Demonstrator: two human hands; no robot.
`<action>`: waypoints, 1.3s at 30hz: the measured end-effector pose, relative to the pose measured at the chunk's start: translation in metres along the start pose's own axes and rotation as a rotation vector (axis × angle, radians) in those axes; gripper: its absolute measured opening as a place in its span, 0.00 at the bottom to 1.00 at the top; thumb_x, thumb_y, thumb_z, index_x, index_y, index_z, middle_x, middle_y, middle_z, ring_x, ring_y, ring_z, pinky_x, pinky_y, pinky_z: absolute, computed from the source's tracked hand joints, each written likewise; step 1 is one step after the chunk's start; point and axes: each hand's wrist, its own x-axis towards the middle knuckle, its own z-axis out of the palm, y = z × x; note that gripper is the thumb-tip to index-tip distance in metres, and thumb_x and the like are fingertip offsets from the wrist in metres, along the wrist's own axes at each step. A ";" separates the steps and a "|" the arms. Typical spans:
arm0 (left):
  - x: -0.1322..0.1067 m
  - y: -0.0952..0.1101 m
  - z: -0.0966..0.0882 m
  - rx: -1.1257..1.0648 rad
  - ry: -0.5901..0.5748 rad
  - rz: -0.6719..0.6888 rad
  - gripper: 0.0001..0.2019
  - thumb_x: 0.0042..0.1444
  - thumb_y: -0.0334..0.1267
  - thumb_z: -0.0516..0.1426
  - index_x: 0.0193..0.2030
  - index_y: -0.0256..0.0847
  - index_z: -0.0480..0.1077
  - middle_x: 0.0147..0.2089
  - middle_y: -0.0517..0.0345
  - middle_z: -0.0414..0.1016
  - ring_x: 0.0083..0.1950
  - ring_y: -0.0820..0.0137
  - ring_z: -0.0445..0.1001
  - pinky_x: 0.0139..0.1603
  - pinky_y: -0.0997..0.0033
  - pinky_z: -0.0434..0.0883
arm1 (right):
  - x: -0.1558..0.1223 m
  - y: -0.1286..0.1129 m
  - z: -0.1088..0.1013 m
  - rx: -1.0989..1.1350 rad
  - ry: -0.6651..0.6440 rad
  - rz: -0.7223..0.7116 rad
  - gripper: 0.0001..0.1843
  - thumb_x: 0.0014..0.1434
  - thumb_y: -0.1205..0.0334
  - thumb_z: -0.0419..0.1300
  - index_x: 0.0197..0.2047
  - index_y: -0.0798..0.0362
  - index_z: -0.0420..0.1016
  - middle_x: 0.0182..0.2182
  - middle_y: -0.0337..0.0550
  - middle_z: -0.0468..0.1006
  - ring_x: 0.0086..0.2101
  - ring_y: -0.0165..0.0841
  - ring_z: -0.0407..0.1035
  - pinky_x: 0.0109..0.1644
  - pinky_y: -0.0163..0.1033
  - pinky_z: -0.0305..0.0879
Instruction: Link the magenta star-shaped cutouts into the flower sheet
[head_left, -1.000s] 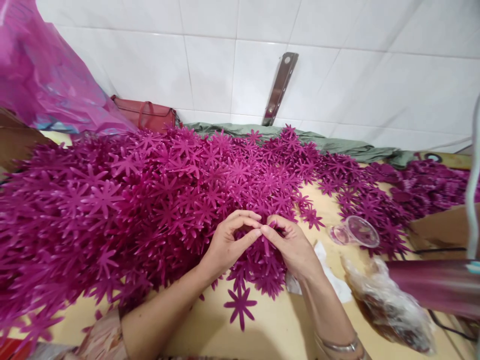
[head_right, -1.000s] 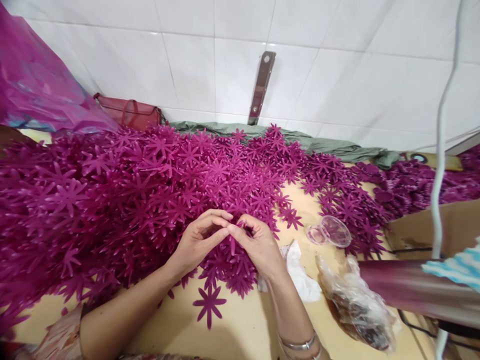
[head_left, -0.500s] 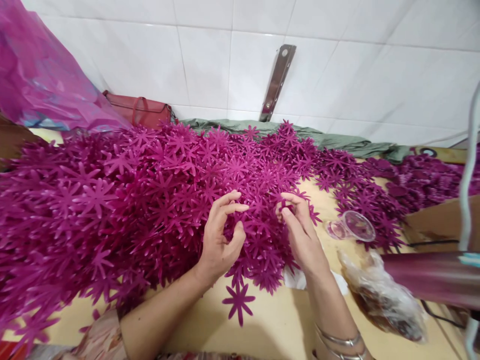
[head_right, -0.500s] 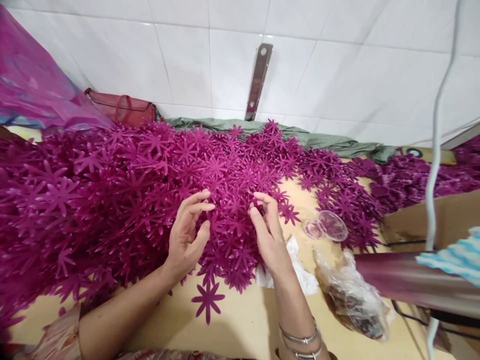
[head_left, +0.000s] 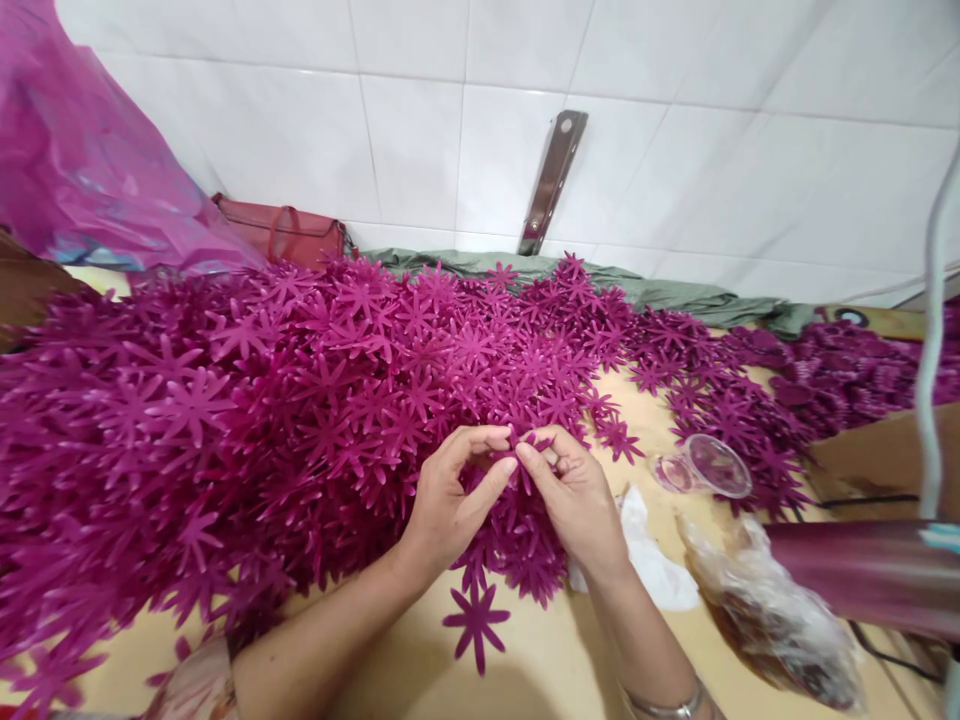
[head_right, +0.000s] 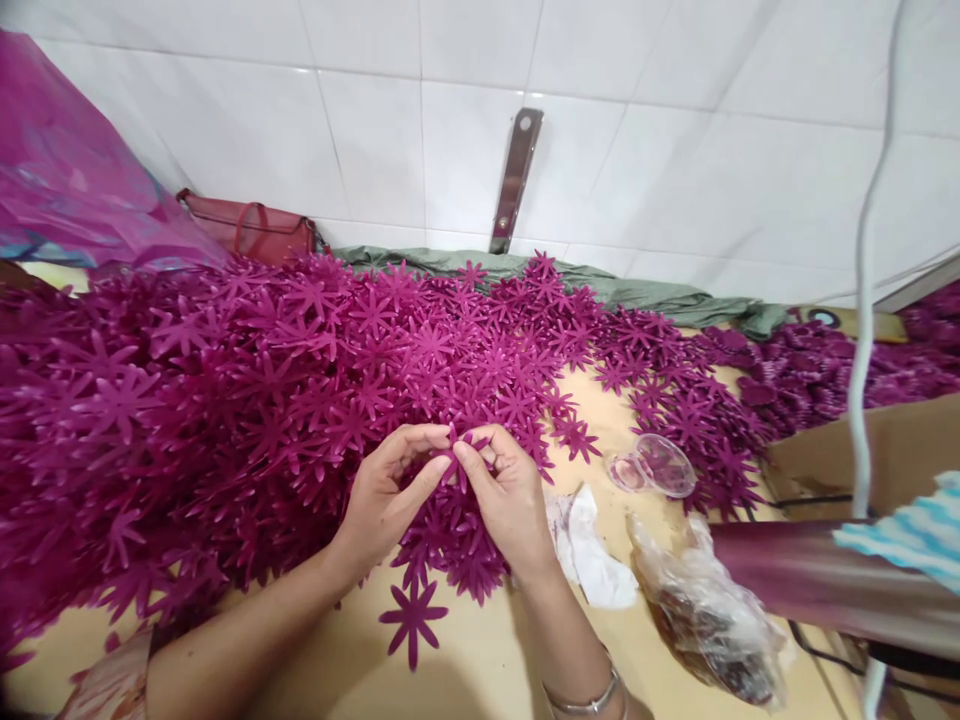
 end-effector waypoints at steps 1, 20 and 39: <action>0.000 0.000 0.000 -0.036 -0.002 -0.032 0.13 0.65 0.41 0.60 0.55 0.45 0.72 0.51 0.57 0.75 0.53 0.71 0.75 0.58 0.71 0.74 | -0.001 -0.002 0.001 -0.039 0.026 -0.019 0.40 0.59 0.31 0.53 0.47 0.67 0.64 0.29 0.42 0.64 0.27 0.07 0.54 0.31 0.13 0.55; 0.010 -0.002 0.000 -0.363 0.051 -0.302 0.11 0.61 0.42 0.63 0.41 0.36 0.74 0.38 0.59 0.74 0.39 0.78 0.69 0.44 0.80 0.68 | -0.001 0.000 -0.003 -0.415 0.410 -0.478 0.25 0.66 0.49 0.53 0.56 0.59 0.69 0.51 0.41 0.68 0.54 0.08 0.62 0.62 0.15 0.60; 0.009 -0.006 0.001 -0.355 -0.031 -0.207 0.10 0.66 0.43 0.59 0.44 0.37 0.70 0.40 0.58 0.70 0.40 0.78 0.68 0.44 0.80 0.67 | -0.003 0.000 0.008 -0.388 0.252 -0.444 0.18 0.65 0.51 0.55 0.48 0.56 0.75 0.49 0.37 0.69 0.52 0.05 0.63 0.62 0.15 0.60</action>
